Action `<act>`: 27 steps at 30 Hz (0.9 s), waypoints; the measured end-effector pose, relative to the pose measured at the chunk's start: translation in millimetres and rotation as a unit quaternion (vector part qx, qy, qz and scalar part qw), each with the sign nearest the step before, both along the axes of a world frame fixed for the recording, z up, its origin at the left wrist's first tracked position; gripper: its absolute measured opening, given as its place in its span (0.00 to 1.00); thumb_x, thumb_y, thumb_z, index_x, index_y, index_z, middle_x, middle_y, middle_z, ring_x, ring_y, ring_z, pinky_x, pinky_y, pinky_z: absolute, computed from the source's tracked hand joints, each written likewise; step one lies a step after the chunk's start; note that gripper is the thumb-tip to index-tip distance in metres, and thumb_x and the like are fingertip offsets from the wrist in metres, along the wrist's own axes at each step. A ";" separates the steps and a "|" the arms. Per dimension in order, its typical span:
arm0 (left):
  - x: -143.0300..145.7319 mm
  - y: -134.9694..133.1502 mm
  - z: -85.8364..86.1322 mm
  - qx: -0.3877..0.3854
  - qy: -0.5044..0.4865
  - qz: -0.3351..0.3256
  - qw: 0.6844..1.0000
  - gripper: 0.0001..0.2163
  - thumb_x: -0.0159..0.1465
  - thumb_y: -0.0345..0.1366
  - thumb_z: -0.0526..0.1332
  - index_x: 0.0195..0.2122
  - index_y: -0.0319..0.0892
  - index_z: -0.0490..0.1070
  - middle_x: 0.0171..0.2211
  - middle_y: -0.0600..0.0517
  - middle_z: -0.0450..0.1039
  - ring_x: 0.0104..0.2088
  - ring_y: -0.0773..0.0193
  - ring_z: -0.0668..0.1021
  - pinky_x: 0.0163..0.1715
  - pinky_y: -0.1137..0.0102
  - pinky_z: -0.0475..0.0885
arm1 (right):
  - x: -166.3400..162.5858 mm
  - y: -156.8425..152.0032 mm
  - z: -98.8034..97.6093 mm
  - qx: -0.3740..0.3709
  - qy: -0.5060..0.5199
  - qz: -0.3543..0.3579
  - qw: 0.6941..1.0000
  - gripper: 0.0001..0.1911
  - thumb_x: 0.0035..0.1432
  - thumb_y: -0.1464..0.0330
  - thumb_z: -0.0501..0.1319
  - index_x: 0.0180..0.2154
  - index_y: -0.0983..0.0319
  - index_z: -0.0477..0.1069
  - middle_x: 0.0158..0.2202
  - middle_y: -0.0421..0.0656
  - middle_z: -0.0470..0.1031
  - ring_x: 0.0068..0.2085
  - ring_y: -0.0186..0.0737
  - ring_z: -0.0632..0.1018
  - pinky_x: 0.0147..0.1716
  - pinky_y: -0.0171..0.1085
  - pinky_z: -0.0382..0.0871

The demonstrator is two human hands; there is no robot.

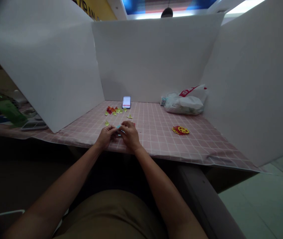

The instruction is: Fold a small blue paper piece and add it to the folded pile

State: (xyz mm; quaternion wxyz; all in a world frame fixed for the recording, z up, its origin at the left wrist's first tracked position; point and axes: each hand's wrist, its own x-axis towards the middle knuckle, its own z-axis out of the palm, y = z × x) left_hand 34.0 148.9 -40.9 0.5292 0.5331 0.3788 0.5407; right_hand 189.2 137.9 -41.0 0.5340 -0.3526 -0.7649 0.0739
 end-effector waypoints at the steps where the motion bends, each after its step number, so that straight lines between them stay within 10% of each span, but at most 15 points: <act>1: -0.3 -0.2 0.1 -0.001 0.000 -0.002 1.000 0.10 0.54 0.39 0.67 0.26 0.40 0.69 0.21 0.55 0.73 0.19 0.70 0.73 0.19 0.76 0.66 | 0.1 0.3 -0.1 0.000 0.006 0.003 1.000 0.06 0.61 0.71 0.62 0.31 0.58 0.74 0.44 0.48 0.70 0.50 0.48 0.72 0.51 0.47 0.67; 11: -0.2 -1.7 1.3 0.014 0.021 -0.024 0.999 0.14 0.51 0.43 0.71 0.27 0.39 0.71 0.23 0.54 0.76 0.23 0.67 0.78 0.23 0.74 0.71 | 8.6 9.4 -3.6 -0.157 0.122 0.068 0.978 0.05 0.57 0.66 0.61 0.30 0.60 0.70 0.31 0.41 0.72 0.34 0.39 0.74 0.36 0.38 0.68; 27: 0.8 -6.9 4.1 0.054 0.079 -0.054 0.994 0.13 0.55 0.43 0.69 0.27 0.39 0.70 0.23 0.53 0.76 0.20 0.70 0.75 0.21 0.76 0.70 | 9.4 4.9 0.4 -0.164 0.108 0.024 0.980 0.06 0.56 0.67 0.58 0.28 0.60 0.65 0.26 0.39 0.70 0.29 0.38 0.70 0.31 0.37 0.61</act>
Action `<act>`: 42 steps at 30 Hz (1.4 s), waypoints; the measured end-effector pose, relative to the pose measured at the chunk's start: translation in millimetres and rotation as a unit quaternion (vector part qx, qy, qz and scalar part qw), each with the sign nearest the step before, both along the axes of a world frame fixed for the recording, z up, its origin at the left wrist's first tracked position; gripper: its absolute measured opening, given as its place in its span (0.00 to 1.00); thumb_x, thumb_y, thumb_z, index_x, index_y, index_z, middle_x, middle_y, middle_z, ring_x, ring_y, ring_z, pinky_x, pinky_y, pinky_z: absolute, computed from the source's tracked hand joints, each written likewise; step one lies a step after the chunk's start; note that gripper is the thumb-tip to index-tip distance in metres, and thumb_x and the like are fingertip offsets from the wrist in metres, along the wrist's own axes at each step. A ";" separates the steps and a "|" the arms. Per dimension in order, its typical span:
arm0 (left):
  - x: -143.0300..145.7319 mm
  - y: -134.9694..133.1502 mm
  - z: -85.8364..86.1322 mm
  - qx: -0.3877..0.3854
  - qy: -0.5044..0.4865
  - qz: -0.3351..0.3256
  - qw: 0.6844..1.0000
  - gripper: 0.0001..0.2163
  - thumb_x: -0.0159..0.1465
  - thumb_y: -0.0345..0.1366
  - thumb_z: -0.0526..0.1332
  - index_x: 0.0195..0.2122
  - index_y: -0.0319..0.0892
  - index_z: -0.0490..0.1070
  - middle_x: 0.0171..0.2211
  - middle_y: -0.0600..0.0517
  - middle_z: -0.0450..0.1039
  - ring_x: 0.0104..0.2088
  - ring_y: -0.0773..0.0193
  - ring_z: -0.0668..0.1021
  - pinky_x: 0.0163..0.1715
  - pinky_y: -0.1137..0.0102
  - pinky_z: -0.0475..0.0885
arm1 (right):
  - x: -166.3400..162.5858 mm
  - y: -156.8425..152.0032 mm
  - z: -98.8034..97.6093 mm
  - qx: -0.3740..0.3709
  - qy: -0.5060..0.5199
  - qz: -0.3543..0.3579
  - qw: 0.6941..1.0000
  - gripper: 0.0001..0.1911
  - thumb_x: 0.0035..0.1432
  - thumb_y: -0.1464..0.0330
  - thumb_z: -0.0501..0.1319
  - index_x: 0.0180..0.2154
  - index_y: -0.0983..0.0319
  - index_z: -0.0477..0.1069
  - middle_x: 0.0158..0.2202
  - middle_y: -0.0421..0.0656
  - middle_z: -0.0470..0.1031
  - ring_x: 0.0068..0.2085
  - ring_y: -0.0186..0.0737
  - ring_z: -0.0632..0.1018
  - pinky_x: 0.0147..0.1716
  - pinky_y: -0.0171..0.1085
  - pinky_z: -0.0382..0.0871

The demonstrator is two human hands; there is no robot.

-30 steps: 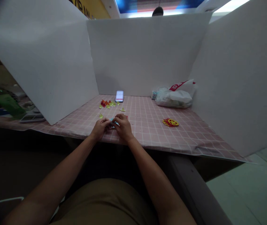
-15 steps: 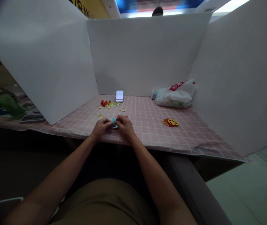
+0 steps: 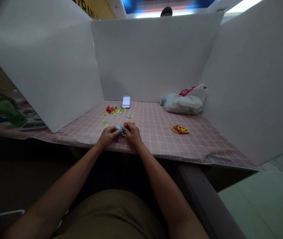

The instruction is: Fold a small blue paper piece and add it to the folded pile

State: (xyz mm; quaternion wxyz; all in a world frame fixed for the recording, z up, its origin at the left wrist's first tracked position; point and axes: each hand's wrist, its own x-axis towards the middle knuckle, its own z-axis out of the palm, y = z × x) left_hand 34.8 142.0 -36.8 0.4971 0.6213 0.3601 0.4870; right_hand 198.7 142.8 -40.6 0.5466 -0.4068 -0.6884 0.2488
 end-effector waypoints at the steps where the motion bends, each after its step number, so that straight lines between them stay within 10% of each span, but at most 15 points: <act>1: 0.1 -0.1 0.3 0.002 0.004 -0.001 1.000 0.12 0.56 0.42 0.68 0.27 0.39 0.71 0.23 0.53 0.76 0.20 0.70 0.75 0.21 0.75 0.70 | 0.0 -0.1 0.2 0.000 -0.001 -0.003 1.000 0.06 0.56 0.67 0.58 0.27 0.60 0.65 0.26 0.39 0.70 0.29 0.38 0.70 0.31 0.37 0.61; 42: 2.7 -0.7 0.4 0.041 0.025 0.060 0.997 0.13 0.57 0.41 0.67 0.24 0.40 0.67 0.18 0.56 0.69 0.16 0.72 0.70 0.17 0.76 0.64 | 1.3 8.6 -4.3 0.003 0.085 0.050 0.995 0.08 0.53 0.66 0.61 0.37 0.58 0.65 0.35 0.40 0.69 0.34 0.37 0.72 0.36 0.38 0.69</act>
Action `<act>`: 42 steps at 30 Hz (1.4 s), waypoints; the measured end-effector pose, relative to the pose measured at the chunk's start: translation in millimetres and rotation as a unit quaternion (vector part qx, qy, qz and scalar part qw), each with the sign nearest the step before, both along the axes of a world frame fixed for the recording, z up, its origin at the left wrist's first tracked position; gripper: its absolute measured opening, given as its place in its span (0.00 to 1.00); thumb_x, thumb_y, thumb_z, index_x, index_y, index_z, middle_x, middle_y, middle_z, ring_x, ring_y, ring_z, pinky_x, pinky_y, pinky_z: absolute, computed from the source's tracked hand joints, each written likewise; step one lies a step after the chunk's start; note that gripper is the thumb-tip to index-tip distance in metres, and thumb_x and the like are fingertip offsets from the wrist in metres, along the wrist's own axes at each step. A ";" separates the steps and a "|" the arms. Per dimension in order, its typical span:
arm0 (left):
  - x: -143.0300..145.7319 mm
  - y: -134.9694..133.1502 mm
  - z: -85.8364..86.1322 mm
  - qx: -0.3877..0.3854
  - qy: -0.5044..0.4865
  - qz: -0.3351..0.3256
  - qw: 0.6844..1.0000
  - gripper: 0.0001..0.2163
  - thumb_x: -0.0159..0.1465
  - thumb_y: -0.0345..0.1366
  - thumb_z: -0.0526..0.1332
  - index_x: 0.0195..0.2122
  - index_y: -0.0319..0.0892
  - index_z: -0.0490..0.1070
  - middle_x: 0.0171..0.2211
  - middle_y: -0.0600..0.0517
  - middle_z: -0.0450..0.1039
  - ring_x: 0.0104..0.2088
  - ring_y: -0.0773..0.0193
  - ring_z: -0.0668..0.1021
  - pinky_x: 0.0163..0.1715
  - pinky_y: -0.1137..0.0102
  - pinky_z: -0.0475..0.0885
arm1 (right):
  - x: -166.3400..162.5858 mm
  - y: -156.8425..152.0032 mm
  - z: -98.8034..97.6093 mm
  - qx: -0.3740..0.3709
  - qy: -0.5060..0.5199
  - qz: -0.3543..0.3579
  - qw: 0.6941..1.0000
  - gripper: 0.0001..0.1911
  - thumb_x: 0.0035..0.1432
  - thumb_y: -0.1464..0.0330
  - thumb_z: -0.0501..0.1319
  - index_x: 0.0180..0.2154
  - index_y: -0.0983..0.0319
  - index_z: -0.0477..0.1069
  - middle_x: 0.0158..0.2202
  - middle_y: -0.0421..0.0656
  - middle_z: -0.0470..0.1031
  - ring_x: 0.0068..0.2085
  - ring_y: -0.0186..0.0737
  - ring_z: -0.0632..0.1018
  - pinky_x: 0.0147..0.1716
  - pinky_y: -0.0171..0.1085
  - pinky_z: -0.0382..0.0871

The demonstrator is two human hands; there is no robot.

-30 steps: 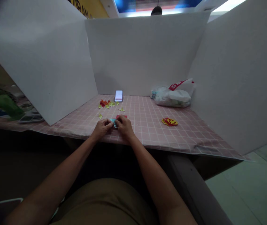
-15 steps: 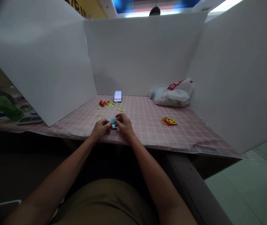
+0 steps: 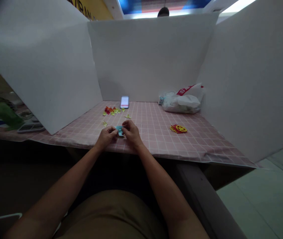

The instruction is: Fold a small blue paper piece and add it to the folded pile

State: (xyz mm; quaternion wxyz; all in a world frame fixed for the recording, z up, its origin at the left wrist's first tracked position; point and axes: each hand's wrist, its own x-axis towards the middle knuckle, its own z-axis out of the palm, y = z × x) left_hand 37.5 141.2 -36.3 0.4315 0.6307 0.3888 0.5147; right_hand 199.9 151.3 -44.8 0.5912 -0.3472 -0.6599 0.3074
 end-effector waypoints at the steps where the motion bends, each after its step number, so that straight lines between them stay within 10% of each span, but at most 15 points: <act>1: 0.0 -0.1 0.1 0.000 0.000 -0.002 1.000 0.13 0.57 0.42 0.67 0.25 0.40 0.67 0.19 0.56 0.70 0.16 0.72 0.70 0.18 0.76 0.65 | 0.1 0.3 -0.4 0.001 0.001 0.000 1.000 0.08 0.53 0.66 0.61 0.37 0.58 0.65 0.35 0.40 0.69 0.35 0.37 0.72 0.36 0.38 0.69; 42: -0.2 0.6 -1.3 0.017 0.023 0.009 1.000 0.13 0.57 0.43 0.66 0.24 0.42 0.65 0.16 0.59 0.64 0.14 0.72 0.67 0.16 0.75 0.61 | -2.6 -7.1 5.7 0.001 -0.003 0.024 1.000 0.06 0.50 0.69 0.58 0.32 0.58 0.61 0.29 0.37 0.64 0.31 0.35 0.68 0.32 0.36 0.65</act>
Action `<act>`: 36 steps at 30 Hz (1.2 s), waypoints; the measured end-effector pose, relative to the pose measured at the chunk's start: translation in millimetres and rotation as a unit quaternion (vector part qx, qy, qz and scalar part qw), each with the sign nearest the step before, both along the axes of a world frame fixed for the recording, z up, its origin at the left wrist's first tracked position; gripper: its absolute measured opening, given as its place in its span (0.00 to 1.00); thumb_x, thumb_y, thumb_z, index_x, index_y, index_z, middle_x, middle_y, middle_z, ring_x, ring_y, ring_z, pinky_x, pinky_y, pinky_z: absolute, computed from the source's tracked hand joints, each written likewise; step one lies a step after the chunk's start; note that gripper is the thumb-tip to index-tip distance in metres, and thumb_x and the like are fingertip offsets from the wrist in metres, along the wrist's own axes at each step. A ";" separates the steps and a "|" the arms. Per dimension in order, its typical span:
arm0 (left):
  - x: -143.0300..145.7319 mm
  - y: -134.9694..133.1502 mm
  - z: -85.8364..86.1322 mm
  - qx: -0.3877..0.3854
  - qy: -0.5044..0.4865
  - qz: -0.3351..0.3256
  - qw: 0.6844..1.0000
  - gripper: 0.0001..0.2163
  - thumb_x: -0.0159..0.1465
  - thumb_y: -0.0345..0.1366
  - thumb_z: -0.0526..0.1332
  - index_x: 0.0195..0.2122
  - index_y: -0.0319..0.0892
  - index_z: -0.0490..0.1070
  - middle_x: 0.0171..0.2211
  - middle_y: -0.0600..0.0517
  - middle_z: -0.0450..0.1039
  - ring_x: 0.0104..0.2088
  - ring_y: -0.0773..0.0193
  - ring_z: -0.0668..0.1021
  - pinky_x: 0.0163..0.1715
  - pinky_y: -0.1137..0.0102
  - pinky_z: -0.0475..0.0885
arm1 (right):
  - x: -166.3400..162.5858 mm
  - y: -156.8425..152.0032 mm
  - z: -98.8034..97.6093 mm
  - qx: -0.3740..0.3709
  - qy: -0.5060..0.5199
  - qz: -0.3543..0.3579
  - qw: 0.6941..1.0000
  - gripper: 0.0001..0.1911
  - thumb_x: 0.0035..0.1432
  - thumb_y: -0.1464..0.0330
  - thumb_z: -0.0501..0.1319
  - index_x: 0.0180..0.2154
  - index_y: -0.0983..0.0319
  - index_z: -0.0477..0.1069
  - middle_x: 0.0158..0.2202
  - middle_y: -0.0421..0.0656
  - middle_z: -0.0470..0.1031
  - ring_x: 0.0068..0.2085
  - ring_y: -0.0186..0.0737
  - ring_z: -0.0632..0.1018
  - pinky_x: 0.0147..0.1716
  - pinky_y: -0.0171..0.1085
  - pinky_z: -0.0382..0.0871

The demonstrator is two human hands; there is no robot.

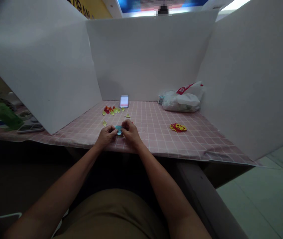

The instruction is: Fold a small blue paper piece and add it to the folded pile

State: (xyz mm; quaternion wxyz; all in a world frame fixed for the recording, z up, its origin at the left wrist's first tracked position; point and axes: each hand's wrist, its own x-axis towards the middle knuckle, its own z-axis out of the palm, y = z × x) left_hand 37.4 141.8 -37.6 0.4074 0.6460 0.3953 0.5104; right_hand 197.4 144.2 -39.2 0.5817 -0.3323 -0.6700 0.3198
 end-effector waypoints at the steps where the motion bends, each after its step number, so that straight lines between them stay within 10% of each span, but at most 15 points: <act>1: -0.2 0.3 -0.3 -0.001 -0.002 -0.001 1.000 0.13 0.57 0.43 0.66 0.25 0.42 0.65 0.17 0.59 0.65 0.14 0.72 0.67 0.16 0.75 0.62 | 0.2 0.7 -0.6 -0.003 0.000 0.002 1.000 0.06 0.51 0.68 0.58 0.32 0.58 0.62 0.29 0.37 0.65 0.31 0.35 0.69 0.32 0.36 0.66; 36: -1.1 1.1 -1.8 0.005 -0.004 0.003 1.000 0.13 0.57 0.42 0.67 0.26 0.39 0.69 0.19 0.57 0.67 0.16 0.73 0.68 0.17 0.76 0.63 | 2.6 4.3 -5.0 -0.036 -0.039 -0.012 0.999 0.06 0.52 0.66 0.62 0.28 0.60 0.66 0.26 0.39 0.71 0.30 0.38 0.73 0.30 0.37 0.67</act>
